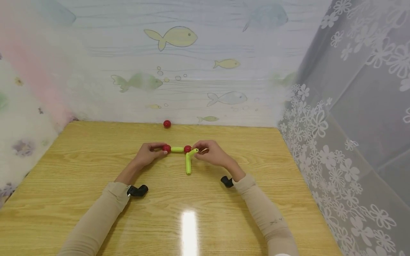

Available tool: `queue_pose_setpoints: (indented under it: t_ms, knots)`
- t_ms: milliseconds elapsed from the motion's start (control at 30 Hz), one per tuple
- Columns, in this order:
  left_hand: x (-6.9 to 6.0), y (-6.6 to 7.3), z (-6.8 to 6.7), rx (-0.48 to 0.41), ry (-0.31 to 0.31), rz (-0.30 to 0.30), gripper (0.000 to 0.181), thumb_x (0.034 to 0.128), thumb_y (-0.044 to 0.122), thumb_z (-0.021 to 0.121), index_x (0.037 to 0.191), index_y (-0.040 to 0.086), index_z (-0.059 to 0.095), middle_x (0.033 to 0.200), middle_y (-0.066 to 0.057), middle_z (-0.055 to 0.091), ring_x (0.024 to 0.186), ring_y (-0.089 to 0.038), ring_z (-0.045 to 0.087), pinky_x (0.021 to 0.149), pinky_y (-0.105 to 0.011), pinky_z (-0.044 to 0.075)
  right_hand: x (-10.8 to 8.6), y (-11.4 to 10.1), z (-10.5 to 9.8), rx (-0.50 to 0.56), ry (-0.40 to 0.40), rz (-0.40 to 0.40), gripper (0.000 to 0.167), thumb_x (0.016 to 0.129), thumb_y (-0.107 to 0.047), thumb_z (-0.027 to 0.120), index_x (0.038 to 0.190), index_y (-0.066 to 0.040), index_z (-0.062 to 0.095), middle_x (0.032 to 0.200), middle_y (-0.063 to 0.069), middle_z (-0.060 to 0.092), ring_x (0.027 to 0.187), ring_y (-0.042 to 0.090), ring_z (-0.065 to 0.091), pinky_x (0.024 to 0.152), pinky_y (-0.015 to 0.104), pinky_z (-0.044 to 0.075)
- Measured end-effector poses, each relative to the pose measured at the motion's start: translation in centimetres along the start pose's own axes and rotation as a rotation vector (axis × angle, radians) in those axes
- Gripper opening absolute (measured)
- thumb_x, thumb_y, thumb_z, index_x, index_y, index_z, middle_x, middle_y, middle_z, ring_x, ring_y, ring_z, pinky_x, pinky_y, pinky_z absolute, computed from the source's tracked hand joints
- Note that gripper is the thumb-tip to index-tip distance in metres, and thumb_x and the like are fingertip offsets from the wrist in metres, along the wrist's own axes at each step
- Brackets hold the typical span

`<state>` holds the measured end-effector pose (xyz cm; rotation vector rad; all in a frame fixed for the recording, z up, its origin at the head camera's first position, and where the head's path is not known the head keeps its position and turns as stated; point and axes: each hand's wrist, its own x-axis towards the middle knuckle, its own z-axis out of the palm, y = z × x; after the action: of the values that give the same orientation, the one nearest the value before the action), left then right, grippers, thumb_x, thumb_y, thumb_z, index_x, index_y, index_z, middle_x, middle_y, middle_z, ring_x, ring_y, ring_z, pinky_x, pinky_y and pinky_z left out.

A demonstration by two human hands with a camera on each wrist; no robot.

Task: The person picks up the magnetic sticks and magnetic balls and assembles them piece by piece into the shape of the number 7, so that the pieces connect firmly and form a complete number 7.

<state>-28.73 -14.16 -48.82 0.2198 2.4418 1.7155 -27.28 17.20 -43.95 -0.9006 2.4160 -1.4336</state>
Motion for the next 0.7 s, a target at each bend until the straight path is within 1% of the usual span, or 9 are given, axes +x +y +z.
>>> queue_pose_setpoints:
  t_ms: [100,267,333,500,600,700]
  knots:
    - [0.0,0.0,0.0,0.008,0.001,-0.004,0.046,0.095,0.015,0.074,0.137,0.0,0.063,0.137,-0.022,0.063,0.131,-0.034,0.054,0.105,-0.045,0.043,-0.2,-0.4,0.5,0.031,-0.009,-0.006,0.022,0.094,-0.001,0.071,0.115,-0.001,0.071,0.113,0.015,0.07,0.098,0.02,0.065,0.089,0.039,0.057]
    - [0.2,-0.2,-0.1,0.02,0.004,0.002,0.046,0.0946,0.017,0.075,0.136,0.001,0.064,0.135,-0.021,0.064,0.13,-0.033,0.054,0.103,-0.042,0.043,-0.5,-0.8,1.1,0.084,-0.023,-0.017,0.023,0.092,0.001,0.071,0.115,0.003,0.07,0.115,0.02,0.068,0.1,0.026,0.066,0.091,0.045,0.056]
    - [0.2,-0.1,0.0,0.021,0.004,0.004,0.046,0.0946,0.017,0.075,0.136,0.001,0.064,0.135,-0.021,0.064,0.13,-0.033,0.055,0.102,-0.04,0.044,-0.6,-0.9,1.2,0.108,-0.03,-0.011,0.022,0.092,0.003,0.07,0.114,0.004,0.069,0.115,0.021,0.068,0.099,0.026,0.066,0.091,0.044,0.057]
    - [0.0,0.1,0.0,0.018,0.0,0.011,0.044,0.0942,0.014,0.075,0.136,0.001,0.065,0.133,-0.02,0.066,0.129,-0.032,0.056,0.099,-0.034,0.046,-0.8,-1.0,1.4,0.132,-0.045,0.011,0.021,0.092,0.006,0.069,0.113,0.004,0.068,0.117,0.02,0.066,0.097,0.02,0.065,0.086,0.033,0.059]
    - [-0.1,0.3,-0.1,0.014,0.0,0.021,0.044,0.0938,0.012,0.075,0.135,0.001,0.065,0.132,-0.021,0.066,0.13,-0.032,0.056,0.097,-0.03,0.047,-0.9,-0.8,1.5,0.111,-0.043,0.012,0.022,0.093,0.004,0.069,0.115,0.003,0.069,0.122,0.019,0.066,0.096,0.02,0.064,0.082,0.029,0.058]
    - [-0.2,0.5,-0.1,0.014,0.001,0.025,0.044,0.0938,0.012,0.075,0.135,0.0,0.065,0.133,-0.021,0.066,0.13,-0.032,0.056,0.096,-0.029,0.047,-1.1,-0.5,1.5,0.084,-0.052,0.006,0.026,0.094,0.004,0.068,0.12,0.003,0.069,0.126,0.018,0.066,0.099,0.023,0.065,0.082,0.029,0.058]
